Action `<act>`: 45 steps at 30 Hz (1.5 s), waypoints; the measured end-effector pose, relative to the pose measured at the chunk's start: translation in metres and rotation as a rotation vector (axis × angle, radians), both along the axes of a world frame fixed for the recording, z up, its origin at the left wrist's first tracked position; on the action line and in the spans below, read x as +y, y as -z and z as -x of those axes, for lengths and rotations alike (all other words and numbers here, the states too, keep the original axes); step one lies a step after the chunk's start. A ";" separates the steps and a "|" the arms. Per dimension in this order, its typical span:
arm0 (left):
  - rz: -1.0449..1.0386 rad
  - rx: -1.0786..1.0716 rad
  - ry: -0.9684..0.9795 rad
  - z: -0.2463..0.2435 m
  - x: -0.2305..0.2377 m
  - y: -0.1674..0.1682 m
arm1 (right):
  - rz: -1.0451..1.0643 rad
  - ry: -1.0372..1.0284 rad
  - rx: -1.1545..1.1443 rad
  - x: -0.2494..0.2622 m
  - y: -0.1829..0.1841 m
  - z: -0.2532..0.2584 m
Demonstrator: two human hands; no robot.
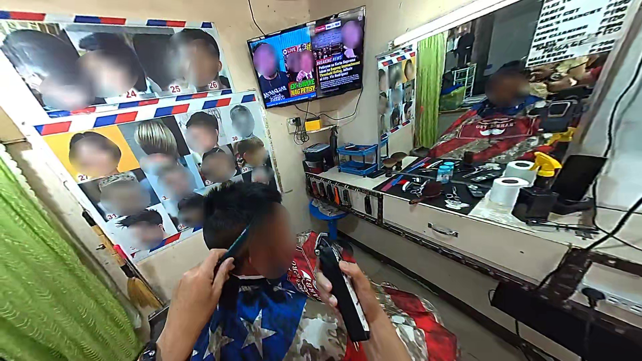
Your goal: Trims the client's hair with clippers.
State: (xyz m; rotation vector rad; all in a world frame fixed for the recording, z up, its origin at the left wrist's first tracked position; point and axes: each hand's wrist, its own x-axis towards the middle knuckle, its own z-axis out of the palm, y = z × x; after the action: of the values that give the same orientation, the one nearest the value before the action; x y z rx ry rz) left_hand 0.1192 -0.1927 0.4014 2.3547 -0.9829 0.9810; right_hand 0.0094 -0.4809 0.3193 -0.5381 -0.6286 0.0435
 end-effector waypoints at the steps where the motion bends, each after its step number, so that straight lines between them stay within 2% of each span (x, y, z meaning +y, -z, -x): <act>1: -0.007 0.008 -0.008 0.000 0.000 0.002 | 0.011 -0.017 0.005 0.000 -0.001 -0.003; 5: -0.033 0.047 0.044 0.001 0.007 0.012 | 0.081 -0.029 0.068 0.003 -0.003 -0.012; 8: 0.164 0.128 0.113 0.016 0.014 0.014 | 0.147 0.003 0.131 0.007 0.000 -0.016; 10: 0.295 0.180 0.073 0.026 0.021 0.019 | 0.199 0.017 0.148 0.008 -0.001 -0.019; 12: 0.404 0.220 0.025 0.033 0.032 0.031 | 0.242 0.024 0.166 0.010 0.001 -0.023; 16: 0.621 0.331 0.116 0.044 0.051 0.057 | 0.256 0.039 0.223 0.016 0.001 -0.028; 19: 0.710 0.385 0.212 0.052 0.050 0.068 | 0.287 0.044 0.264 0.016 -0.001 -0.032; 22: 0.769 0.420 0.180 0.055 0.043 0.075 | 0.350 0.058 0.264 0.013 -0.005 -0.037; 28: 0.729 0.416 0.209 0.047 0.014 0.067 | 0.416 0.029 0.231 0.011 -0.002 -0.051; 33: 0.711 0.301 0.210 0.026 -0.030 0.049 | 0.462 0.031 0.189 0.015 -0.014 -0.056; 36: 0.656 0.237 0.123 0.009 -0.050 0.046 | 0.467 0.020 0.166 0.021 -0.021 -0.065; 39: 0.650 0.249 0.023 0.001 -0.061 0.048 | 0.474 0.009 0.174 0.027 -0.025 -0.069; 45: 0.782 0.357 0.108 -0.001 -0.062 0.058 | 0.490 0.005 0.176 0.027 -0.028 -0.076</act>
State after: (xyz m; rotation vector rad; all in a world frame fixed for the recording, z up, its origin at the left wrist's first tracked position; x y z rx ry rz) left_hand 0.1207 -0.2543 0.3437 1.7070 -0.4562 0.6911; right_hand 0.0857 -0.4538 0.3468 -0.9978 -0.4424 0.2426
